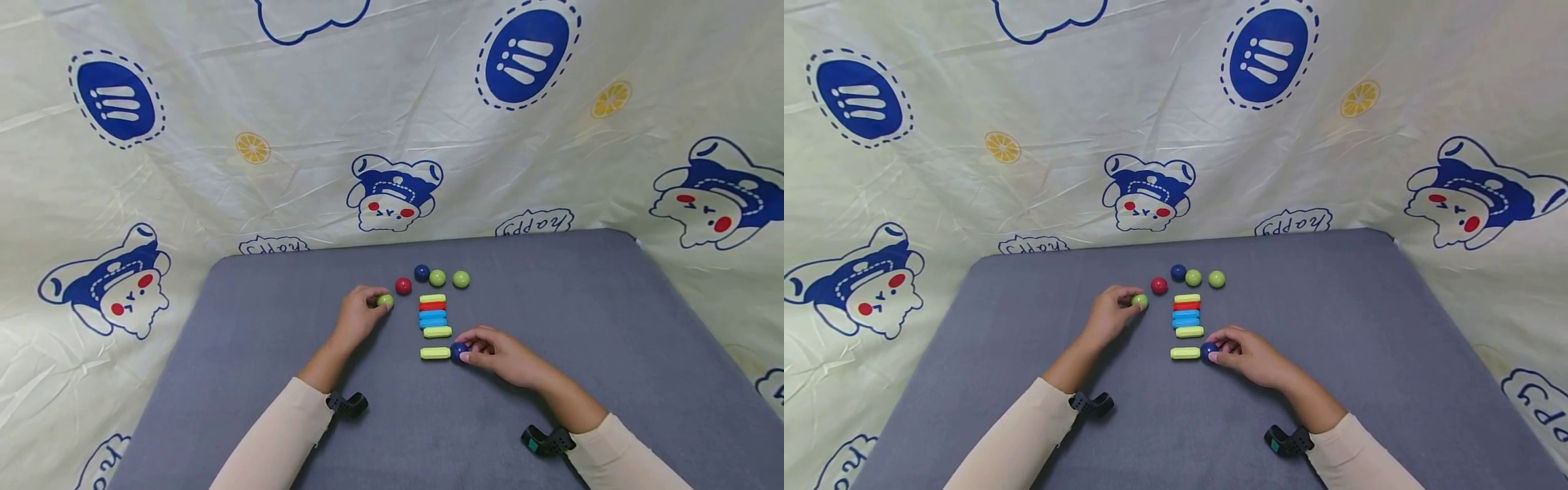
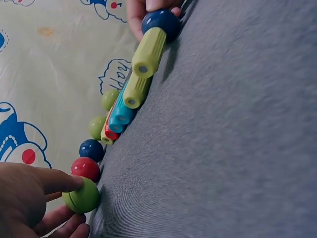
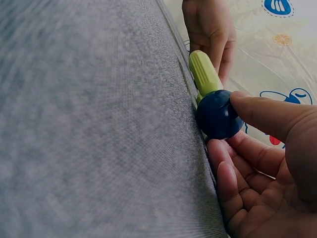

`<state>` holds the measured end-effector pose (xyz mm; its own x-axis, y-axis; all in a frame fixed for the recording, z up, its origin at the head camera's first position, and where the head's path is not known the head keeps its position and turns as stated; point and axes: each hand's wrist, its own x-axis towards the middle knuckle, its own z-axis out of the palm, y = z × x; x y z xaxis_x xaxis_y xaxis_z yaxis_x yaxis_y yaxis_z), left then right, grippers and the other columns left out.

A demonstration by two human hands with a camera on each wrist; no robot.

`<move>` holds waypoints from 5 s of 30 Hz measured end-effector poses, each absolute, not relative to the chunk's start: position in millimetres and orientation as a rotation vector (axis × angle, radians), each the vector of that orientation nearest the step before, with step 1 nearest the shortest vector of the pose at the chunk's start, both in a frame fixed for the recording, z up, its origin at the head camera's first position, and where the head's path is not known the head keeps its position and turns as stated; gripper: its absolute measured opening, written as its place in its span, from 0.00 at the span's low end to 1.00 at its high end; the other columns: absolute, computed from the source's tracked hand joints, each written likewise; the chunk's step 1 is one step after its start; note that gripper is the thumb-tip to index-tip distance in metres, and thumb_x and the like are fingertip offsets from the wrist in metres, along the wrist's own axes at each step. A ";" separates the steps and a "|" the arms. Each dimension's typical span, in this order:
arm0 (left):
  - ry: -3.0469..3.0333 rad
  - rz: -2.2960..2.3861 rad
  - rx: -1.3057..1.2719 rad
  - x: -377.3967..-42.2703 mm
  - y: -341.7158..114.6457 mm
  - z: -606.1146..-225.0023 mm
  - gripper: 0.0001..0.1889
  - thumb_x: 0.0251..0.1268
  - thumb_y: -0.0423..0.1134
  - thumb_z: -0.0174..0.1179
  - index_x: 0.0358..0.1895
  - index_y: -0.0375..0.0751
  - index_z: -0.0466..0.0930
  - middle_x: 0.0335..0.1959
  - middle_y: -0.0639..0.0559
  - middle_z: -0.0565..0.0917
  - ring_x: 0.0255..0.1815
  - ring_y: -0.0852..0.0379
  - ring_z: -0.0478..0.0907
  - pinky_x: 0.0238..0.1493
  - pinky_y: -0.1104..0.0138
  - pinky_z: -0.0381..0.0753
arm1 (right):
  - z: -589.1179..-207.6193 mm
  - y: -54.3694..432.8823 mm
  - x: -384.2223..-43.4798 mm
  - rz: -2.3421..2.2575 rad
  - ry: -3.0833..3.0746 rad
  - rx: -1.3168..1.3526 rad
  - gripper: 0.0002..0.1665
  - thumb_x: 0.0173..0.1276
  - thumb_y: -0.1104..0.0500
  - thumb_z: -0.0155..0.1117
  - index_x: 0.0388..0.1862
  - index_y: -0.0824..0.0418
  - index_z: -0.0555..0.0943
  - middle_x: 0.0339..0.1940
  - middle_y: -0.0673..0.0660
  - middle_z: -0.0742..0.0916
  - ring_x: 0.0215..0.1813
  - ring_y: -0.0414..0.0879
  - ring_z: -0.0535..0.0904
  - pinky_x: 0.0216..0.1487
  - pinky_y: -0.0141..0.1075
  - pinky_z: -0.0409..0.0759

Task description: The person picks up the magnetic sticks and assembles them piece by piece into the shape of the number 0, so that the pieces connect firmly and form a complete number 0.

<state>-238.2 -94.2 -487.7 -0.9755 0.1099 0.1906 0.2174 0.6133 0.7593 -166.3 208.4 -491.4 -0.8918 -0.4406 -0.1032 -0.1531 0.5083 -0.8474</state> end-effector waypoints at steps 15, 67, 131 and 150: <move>-2.830 -1.353 -0.396 -198.2 -100.6 -482.6 0.12 0.62 0.35 0.71 0.48 0.42 0.87 0.46 0.46 0.85 0.46 0.52 0.85 0.50 0.57 0.84 | -490.2 207.8 -165.6 -1.345 2.453 -0.506 0.18 0.72 0.53 0.67 0.56 0.60 0.81 0.40 0.55 0.81 0.38 0.41 0.75 0.38 0.30 0.74; -2.872 -1.662 -0.513 -161.7 -82.9 -484.3 0.17 0.64 0.41 0.70 0.54 0.41 0.86 0.48 0.48 0.85 0.46 0.57 0.81 0.46 0.71 0.81 | -487.3 205.8 -164.3 -1.337 2.454 -0.496 0.19 0.73 0.53 0.66 0.58 0.58 0.81 0.42 0.55 0.80 0.40 0.41 0.75 0.39 0.30 0.74; -2.783 -1.764 -0.424 -193.7 -64.5 -475.1 0.12 0.68 0.36 0.65 0.51 0.40 0.88 0.44 0.45 0.82 0.40 0.60 0.80 0.42 0.70 0.79 | -491.7 206.9 -165.6 -1.328 2.461 -0.509 0.18 0.72 0.53 0.67 0.57 0.59 0.81 0.41 0.55 0.81 0.37 0.40 0.75 0.37 0.30 0.74; -2.532 -2.446 -0.043 -177.3 -108.7 -484.1 0.19 0.69 0.27 0.59 0.60 0.21 0.76 0.51 0.31 0.84 0.36 0.61 0.86 0.47 0.66 0.87 | -491.1 204.9 -164.1 -1.296 2.517 -0.505 0.19 0.74 0.51 0.64 0.58 0.59 0.80 0.43 0.54 0.81 0.41 0.41 0.75 0.40 0.30 0.74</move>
